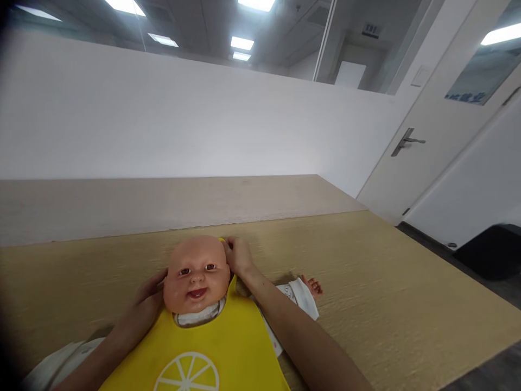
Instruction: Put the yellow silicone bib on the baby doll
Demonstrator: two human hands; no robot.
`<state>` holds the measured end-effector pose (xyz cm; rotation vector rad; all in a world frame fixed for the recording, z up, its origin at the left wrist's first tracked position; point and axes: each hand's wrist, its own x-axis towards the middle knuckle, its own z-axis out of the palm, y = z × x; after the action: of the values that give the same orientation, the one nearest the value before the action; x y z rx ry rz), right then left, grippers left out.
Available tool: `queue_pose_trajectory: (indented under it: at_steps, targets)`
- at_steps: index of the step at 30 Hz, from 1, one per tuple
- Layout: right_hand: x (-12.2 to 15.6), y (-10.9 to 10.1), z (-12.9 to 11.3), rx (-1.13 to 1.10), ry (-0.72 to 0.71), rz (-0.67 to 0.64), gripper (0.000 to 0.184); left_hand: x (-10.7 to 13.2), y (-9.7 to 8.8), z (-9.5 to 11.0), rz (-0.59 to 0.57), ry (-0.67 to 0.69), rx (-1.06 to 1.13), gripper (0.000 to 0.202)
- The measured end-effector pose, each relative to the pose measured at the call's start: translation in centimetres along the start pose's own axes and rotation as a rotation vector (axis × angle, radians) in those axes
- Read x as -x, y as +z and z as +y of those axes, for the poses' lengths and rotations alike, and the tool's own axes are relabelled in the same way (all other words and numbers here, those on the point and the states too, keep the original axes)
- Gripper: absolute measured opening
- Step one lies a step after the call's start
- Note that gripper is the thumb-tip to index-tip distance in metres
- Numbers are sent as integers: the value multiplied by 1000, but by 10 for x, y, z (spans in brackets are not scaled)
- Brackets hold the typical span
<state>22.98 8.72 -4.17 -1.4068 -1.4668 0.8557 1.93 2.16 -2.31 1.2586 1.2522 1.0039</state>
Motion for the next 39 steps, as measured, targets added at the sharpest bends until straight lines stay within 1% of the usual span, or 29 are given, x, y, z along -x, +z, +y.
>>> queue_pose_trajectory:
  at_steps: [3, 4, 7, 12, 18, 21, 24, 25, 27, 31, 34, 36, 39]
  targets:
    - [-2, -1, 1, 84, -9, 23, 29, 1, 1, 3, -62, -13, 30, 42]
    - [-2, -1, 1, 97, -11, 28, 29, 1, 1, 4, -66, -10, 31, 41]
    - [-1, -2, 0, 113, -14, 46, 26, 1, 2, 7, -75, -4, 45, 40]
    - [-1, -2, -2, 159, -14, 63, 23, 2, 5, 12, -54, -42, 36, 36]
    - [-2, -3, -6, 205, 12, 46, 29, 2, 5, 16, -58, -36, -4, 33]
    - [-3, -4, -3, 133, -31, 43, 31, 2, 5, 16, -56, -57, -5, 34]
    - [-6, -6, 0, 1, -109, 35, 35, 3, 3, 16, -24, -118, 18, 44]
    - [-7, -7, 0, -13, -125, 31, 37, 4, 3, 16, -11, -130, 18, 47]
    - [-8, -10, -2, 33, -131, 32, 39, 5, 1, 16, 3, -130, -15, 48]
    - [-8, -23, -19, 191, -144, 49, 34, 5, -5, 15, -6, -63, -195, 52]
    - [-4, -35, -36, 252, -167, 73, 31, 4, -14, 19, 59, -1, -351, 58]
    - [-1, -43, -49, 227, -173, 85, 36, 5, -23, 28, 106, 35, -397, 66]
    - [8, -52, -72, 91, -242, 56, 41, 13, -34, 52, 101, 67, -332, 84]
